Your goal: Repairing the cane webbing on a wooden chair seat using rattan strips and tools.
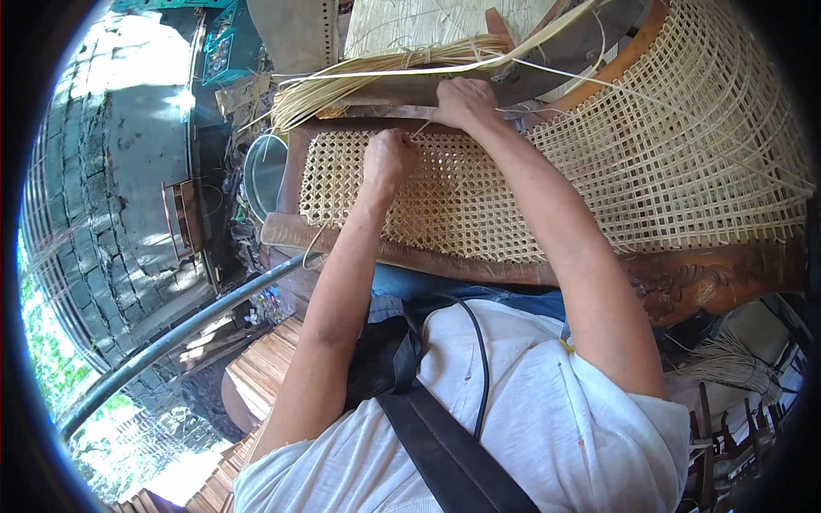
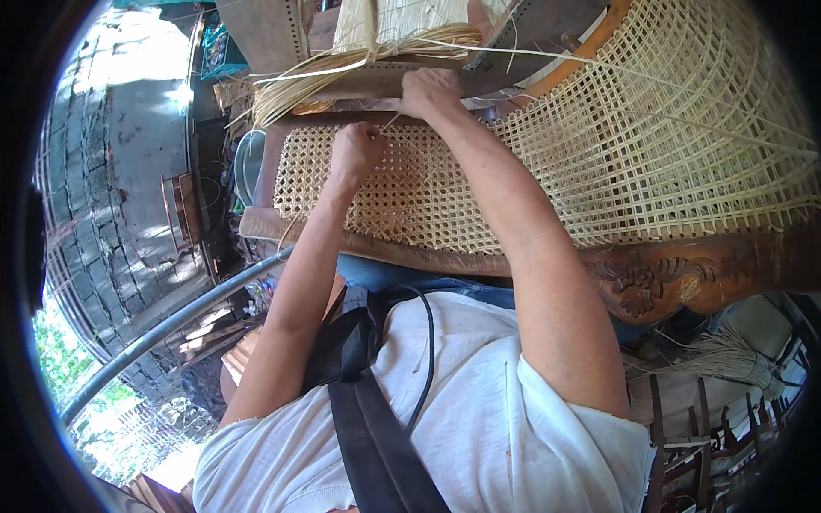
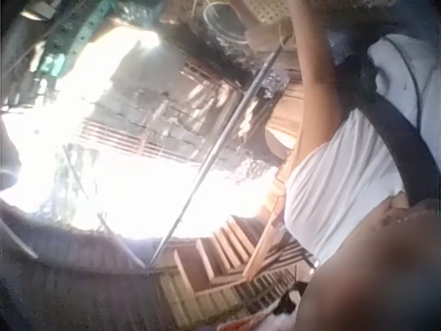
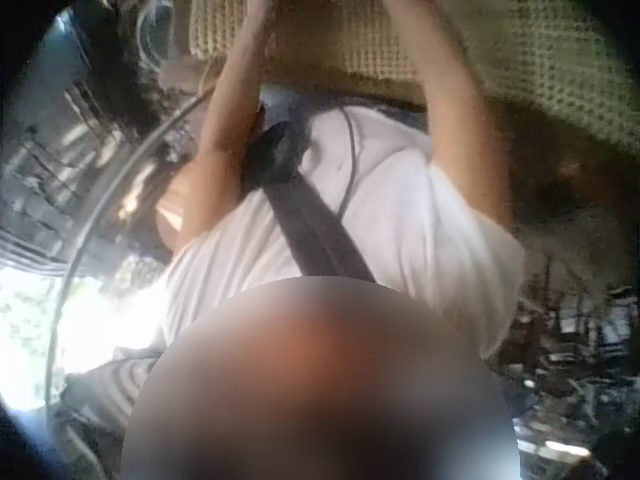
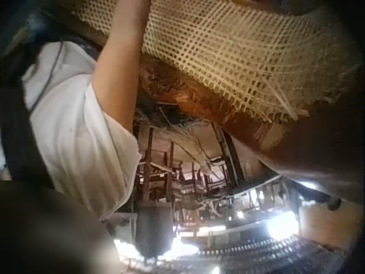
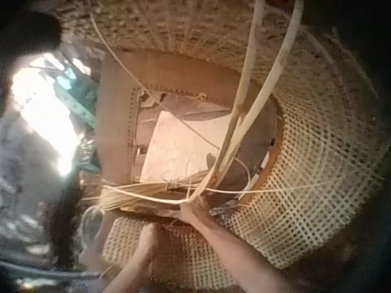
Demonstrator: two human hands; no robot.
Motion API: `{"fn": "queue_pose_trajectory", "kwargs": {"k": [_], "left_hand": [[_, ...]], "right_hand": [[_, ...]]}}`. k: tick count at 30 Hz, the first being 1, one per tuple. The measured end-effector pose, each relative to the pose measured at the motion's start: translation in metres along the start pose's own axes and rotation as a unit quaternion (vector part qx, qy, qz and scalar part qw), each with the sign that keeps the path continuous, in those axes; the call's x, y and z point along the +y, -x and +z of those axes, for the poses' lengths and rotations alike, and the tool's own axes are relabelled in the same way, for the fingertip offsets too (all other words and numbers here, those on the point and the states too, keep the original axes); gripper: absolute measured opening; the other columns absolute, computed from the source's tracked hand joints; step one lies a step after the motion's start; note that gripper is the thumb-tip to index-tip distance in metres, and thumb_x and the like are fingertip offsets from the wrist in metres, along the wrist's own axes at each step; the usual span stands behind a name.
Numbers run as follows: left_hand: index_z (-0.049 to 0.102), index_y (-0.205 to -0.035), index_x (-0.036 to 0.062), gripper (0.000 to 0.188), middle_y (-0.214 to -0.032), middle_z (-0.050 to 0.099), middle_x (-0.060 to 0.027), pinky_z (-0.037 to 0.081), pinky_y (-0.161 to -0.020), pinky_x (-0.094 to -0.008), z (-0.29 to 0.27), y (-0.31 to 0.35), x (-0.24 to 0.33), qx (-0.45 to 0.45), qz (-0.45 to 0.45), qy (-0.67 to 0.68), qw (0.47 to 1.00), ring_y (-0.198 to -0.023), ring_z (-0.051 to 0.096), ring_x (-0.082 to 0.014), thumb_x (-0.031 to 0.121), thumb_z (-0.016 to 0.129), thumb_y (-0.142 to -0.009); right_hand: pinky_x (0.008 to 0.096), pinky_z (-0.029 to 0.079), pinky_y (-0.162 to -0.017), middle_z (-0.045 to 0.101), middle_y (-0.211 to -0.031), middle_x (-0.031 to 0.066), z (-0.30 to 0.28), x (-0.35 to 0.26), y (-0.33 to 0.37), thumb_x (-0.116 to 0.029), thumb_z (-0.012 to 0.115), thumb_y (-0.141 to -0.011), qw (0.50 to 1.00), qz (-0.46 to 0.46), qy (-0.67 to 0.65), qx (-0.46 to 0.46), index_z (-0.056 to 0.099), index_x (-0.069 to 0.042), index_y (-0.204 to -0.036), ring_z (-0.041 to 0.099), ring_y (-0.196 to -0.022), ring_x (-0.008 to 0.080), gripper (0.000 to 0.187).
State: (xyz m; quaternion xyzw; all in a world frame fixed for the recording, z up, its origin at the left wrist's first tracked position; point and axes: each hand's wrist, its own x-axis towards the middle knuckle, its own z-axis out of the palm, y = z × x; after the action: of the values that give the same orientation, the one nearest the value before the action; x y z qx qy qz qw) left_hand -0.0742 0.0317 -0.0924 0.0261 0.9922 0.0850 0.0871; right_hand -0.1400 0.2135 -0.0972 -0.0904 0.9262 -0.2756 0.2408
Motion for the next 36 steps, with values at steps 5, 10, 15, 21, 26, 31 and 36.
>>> {"fn": "queue_pose_trajectory", "kwargs": {"k": [5, 10, 15, 21, 26, 31, 36], "left_hand": [[0.069, -0.107, -0.003, 0.03, -0.075, 0.071, -0.0181, 0.06, -0.066, -0.0367, -0.014, 0.026, 0.021, -0.141, 0.01, 0.159, 0.977, -0.065, 0.071, -0.023, 0.017, 0.064, -0.084], [0.06, -0.123, -0.0033, 0.034, -0.097, 0.071, -0.0125, 0.055, -0.073, -0.0311, -0.007, 0.109, 0.082, -0.319, -0.03, 0.543, 0.776, -0.086, 0.067, -0.0178, 0.013, 0.063, -0.093], [0.062, -0.116, -0.0004, 0.026, -0.076, 0.06, -0.002, 0.048, -0.06, -0.0293, -0.028, 0.168, 0.112, -0.441, -0.116, 0.677, 0.578, -0.067, 0.057, -0.012, 0.013, 0.058, -0.094], [0.072, -0.101, 0.0037, 0.022, -0.077, 0.069, -0.0076, 0.052, -0.066, -0.032, -0.083, 0.182, 0.075, -0.251, 0.157, 0.428, 0.853, -0.067, 0.064, -0.0158, 0.016, 0.057, -0.09], [0.073, -0.102, 0.0007, 0.019, -0.088, 0.072, -0.0168, 0.055, -0.074, -0.0332, -0.136, 0.183, -0.022, 0.08, 0.03, 0.302, 0.949, -0.08, 0.07, -0.0227, 0.006, 0.067, -0.084], [0.072, -0.089, 0.0021, 0.023, -0.095, 0.066, -0.015, 0.053, -0.076, -0.0435, -0.143, 0.178, -0.087, 0.123, -0.023, 0.029, 0.992, -0.085, 0.066, -0.0343, 0.025, 0.072, -0.084], [0.068, -0.09, 0.0035, 0.023, -0.096, 0.064, -0.0138, 0.052, -0.076, -0.0435, -0.137, 0.173, -0.085, 0.128, -0.004, 0.014, 0.992, -0.087, 0.066, -0.0358, 0.025, 0.071, -0.083]], "right_hand": [[0.0435, 0.054, -0.078, 0.073, -0.092, 0.0159, 0.025, 0.047, 0.031, -0.049, 0.066, -0.086, 0.989, 0.05, -0.094, 0.1, 0.071, -0.003, -0.097, 0.071, -0.085, 0.032, 0.047], [0.0311, 0.053, -0.068, 0.07, -0.094, 0.0121, 0.015, 0.039, 0.157, -0.013, 0.056, -0.096, 0.87, 0.017, -0.489, 0.066, 0.064, 0.003, -0.099, 0.069, -0.077, 0.018, 0.018], [0.0358, 0.053, -0.074, 0.069, -0.094, 0.0156, 0.007, 0.013, 0.311, -0.011, 0.06, -0.092, 0.928, -0.008, -0.339, 0.153, 0.065, 0.0, -0.111, 0.068, -0.084, 0.025, 0.022], [0.044, 0.05, -0.082, 0.059, -0.099, 0.0158, 0.025, 0.028, 0.455, -0.019, 0.07, -0.084, 0.976, 0.212, -0.037, -0.03, 0.056, -0.005, -0.125, 0.062, -0.096, 0.0378, 0.045], [0.0468, 0.049, -0.089, 0.051, -0.119, 0.02, 0.051, 0.033, 0.461, -0.011, 0.068, -0.079, 0.976, 0.205, -0.062, -0.041, 0.049, -0.008, -0.13, 0.058, -0.106, 0.0425, 0.055], [0.0418, 0.051, -0.08, 0.058, -0.103, 0.0185, 0.012, 0.055, 0.419, -0.008, 0.062, -0.078, 0.985, -0.026, -0.166, 0.022, 0.055, -0.005, -0.116, 0.064, -0.091, 0.0334, 0.039], [0.0252, 0.049, -0.047, 0.063, -0.07, 0.0075, 0.002, -0.035, 0.304, -0.026, 0.056, -0.099, 0.871, 0.053, -0.472, -0.127, 0.057, -0.002, -0.105, 0.059, -0.05, 0.0118, 0.026]]}}
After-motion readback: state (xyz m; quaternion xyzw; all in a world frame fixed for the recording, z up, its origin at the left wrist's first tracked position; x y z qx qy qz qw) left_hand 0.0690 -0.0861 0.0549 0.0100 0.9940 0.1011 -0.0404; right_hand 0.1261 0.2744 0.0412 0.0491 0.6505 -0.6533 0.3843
